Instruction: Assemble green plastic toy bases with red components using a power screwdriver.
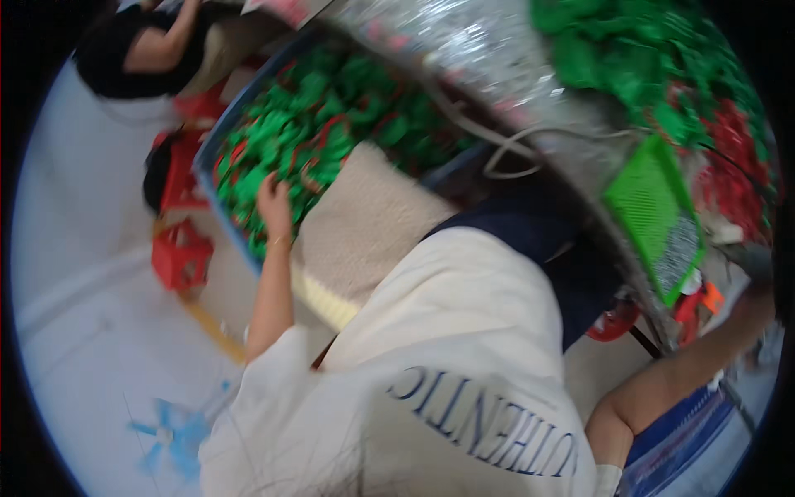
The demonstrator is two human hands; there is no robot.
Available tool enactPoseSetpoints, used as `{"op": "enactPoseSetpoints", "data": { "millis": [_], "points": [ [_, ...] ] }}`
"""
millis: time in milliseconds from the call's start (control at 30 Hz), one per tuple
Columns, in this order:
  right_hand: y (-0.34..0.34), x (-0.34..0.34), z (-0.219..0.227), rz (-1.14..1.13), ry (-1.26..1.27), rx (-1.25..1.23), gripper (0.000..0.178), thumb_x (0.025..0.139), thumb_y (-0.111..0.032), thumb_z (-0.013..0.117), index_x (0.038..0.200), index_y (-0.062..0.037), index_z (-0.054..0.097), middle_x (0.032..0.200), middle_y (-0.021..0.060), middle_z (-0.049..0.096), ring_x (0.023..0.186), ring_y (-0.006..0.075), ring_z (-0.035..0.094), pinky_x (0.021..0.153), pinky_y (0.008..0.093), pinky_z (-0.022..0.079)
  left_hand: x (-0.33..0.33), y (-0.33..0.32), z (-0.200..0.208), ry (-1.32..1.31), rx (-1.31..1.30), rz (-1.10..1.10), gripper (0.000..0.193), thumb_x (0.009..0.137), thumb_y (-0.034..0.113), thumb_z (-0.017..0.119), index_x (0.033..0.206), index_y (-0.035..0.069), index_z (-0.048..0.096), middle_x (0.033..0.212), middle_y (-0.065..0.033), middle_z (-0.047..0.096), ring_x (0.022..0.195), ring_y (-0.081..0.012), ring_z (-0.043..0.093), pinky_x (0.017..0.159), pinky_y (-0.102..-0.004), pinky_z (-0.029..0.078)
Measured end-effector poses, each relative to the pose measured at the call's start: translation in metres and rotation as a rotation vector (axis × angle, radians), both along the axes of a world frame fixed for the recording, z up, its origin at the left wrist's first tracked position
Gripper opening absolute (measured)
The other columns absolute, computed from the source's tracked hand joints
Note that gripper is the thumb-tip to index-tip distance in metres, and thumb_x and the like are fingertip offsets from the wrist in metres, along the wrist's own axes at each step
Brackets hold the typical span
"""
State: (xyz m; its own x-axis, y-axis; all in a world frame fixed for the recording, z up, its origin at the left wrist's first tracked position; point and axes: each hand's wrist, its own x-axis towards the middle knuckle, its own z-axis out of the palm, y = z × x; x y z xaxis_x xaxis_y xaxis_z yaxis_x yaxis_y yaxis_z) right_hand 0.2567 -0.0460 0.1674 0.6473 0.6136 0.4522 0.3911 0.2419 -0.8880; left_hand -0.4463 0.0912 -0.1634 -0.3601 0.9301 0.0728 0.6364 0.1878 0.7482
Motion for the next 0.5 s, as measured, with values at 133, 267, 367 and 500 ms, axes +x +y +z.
{"op": "enactPoseSetpoints", "data": {
  "millis": [133,267,367,500],
  "points": [
    [-0.005,-0.018,-0.012,-0.119,0.014,-0.049,0.036,0.091,-0.013,0.058,0.123,0.0026,0.053,0.119,0.0123,0.059,0.112,0.0181,0.054,0.096,0.0315,0.042,0.060,0.027,0.057,-0.094,0.189,-0.028,0.030,0.089,0.009,0.057,0.119,0.003,0.056,0.102,-0.0067,0.059,0.090,-0.0135,0.055,0.082,-0.0273,0.046],
    [-0.001,-0.057,-0.001,-0.185,-0.098,-0.101,0.039,0.090,-0.015,0.060,0.124,0.0023,0.051,0.117,0.0114,0.059,0.109,0.0171,0.054,0.095,0.0310,0.041,0.154,0.056,0.127,-0.175,0.387,-0.205,0.030,0.089,0.007,0.057,0.119,0.003,0.056,0.105,-0.0070,0.061,0.095,-0.0142,0.057,0.086,-0.0275,0.046],
    [-0.008,-0.065,0.009,-0.179,-0.198,-0.144,0.042,0.092,-0.015,0.056,0.128,0.0038,0.045,0.119,0.0135,0.058,0.111,0.0197,0.055,0.097,0.0328,0.042,0.238,0.074,0.182,-0.422,0.342,-0.504,0.032,0.088,0.006,0.059,0.119,0.002,0.056,0.107,-0.0090,0.062,0.097,-0.0151,0.059,0.088,-0.0284,0.046],
    [-0.016,-0.064,0.010,-0.244,-0.233,-0.129,0.049,0.091,-0.015,0.058,0.133,0.0022,0.040,0.121,0.0151,0.056,0.112,0.0204,0.054,0.098,0.0334,0.040,0.346,0.105,0.199,-0.551,0.194,-0.834,0.037,0.085,0.016,0.067,0.117,0.002,0.056,0.096,-0.0090,0.063,0.086,-0.0138,0.059,0.077,-0.0286,0.047]
  ]
}}
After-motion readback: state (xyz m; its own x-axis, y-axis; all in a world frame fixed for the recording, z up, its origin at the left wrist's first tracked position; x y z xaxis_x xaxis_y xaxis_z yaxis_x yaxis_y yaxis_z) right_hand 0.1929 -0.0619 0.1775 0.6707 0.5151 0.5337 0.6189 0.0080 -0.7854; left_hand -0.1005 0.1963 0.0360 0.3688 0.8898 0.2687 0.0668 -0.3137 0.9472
